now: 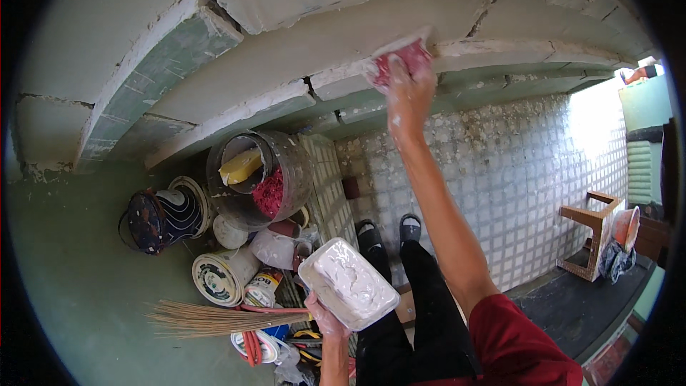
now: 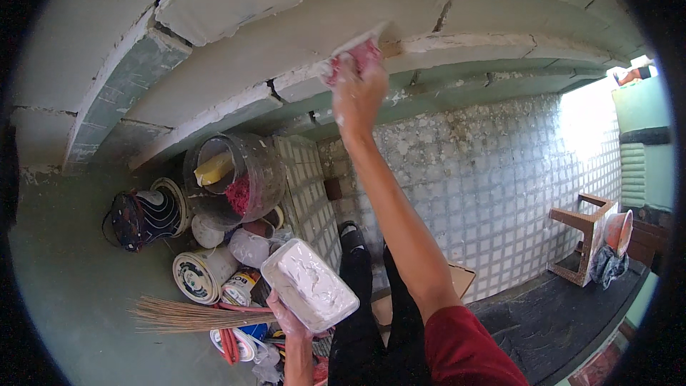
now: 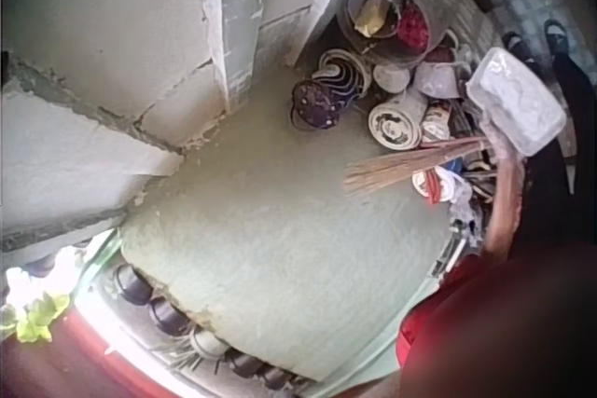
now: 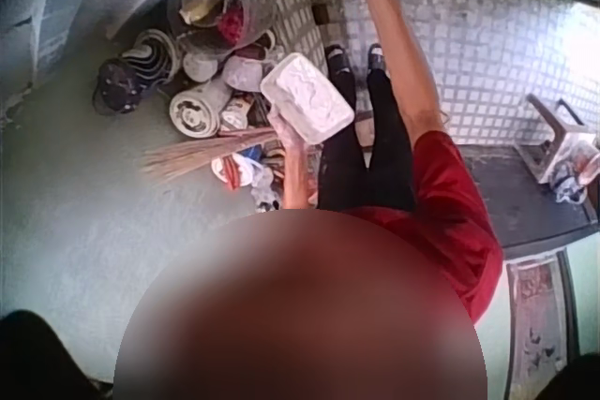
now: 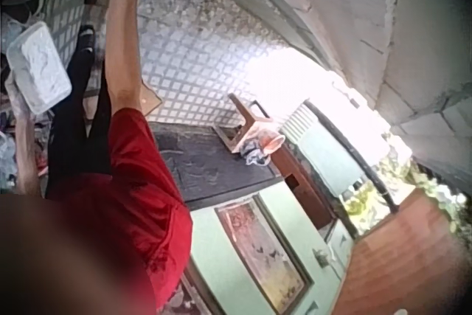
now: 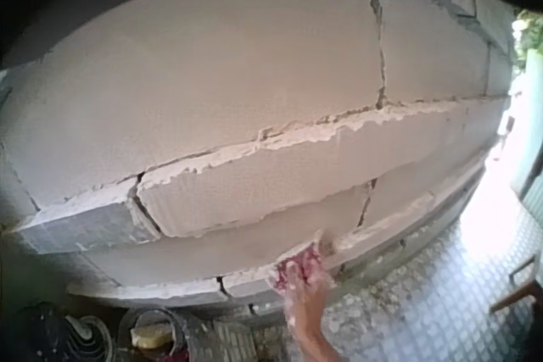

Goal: Applying plaster or spackle to cracks in a ceiling or overhead beam using a putty knife.

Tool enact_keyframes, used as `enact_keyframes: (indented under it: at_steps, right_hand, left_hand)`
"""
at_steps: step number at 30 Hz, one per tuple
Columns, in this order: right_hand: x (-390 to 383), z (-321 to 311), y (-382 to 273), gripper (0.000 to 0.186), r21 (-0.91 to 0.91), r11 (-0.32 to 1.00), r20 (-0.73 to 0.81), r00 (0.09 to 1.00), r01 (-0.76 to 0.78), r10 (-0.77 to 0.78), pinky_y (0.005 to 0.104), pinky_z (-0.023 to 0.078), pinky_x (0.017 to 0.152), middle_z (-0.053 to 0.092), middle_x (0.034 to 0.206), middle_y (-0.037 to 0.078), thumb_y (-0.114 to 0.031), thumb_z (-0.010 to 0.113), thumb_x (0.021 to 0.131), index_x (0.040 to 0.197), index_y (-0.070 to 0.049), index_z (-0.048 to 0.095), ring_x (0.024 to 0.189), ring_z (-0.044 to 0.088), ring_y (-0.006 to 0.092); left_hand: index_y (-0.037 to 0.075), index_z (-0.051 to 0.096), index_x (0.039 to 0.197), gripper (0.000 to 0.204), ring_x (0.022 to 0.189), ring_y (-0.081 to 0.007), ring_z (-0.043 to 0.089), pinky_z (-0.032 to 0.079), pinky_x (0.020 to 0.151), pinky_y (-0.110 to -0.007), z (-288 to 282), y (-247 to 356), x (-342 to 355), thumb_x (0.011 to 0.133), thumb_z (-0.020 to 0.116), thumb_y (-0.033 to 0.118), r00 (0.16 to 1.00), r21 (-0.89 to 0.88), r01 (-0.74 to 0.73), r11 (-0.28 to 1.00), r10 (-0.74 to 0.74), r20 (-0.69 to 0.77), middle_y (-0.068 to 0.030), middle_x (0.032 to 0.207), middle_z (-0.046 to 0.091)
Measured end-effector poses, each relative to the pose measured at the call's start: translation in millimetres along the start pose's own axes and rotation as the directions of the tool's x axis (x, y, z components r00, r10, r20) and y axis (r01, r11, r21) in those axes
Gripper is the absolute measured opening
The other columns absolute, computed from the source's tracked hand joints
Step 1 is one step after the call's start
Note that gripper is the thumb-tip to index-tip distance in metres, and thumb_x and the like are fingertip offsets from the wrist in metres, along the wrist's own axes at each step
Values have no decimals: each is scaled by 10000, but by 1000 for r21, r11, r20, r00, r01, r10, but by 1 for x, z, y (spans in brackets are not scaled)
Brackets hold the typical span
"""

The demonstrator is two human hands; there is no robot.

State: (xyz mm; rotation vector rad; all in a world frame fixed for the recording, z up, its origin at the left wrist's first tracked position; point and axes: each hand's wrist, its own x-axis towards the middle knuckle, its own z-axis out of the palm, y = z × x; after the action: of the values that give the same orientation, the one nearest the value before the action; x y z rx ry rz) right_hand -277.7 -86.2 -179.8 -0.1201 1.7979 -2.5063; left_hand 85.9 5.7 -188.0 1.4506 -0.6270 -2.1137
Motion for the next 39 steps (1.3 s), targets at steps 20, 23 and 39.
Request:
enact_keyframes:
  at_steps: [20,23,39]
  right_hand:
    - [-26,25,-10,547,-729,463,414,863,505,-289,419,516,774,591,1163,154,2,524,776,1310,-112,487,864,630,359]
    - [-39,10,1,582,-703,445,514,829,554,-220,407,461,915,508,1322,109,51,535,712,1272,-110,542,1073,563,340]
    - [-17,-15,32,464,-728,191,561,732,659,-387,451,295,933,484,1364,30,-20,596,731,1169,-162,649,1101,413,307]
  left_hand:
    - [55,397,1331,678,1133,-280,504,400,974,-393,-16,4,-3,860,389,542,1000,-76,27,997,-28,-8,-110,1276,495]
    - [54,392,1334,678,1141,-282,502,399,981,-401,-16,4,-1,856,389,534,1000,-59,21,998,-22,-21,-109,1287,490]
    - [65,392,1338,655,1153,-276,498,394,987,-399,-30,10,-3,867,369,521,999,-56,24,998,-26,-36,-104,1290,491]
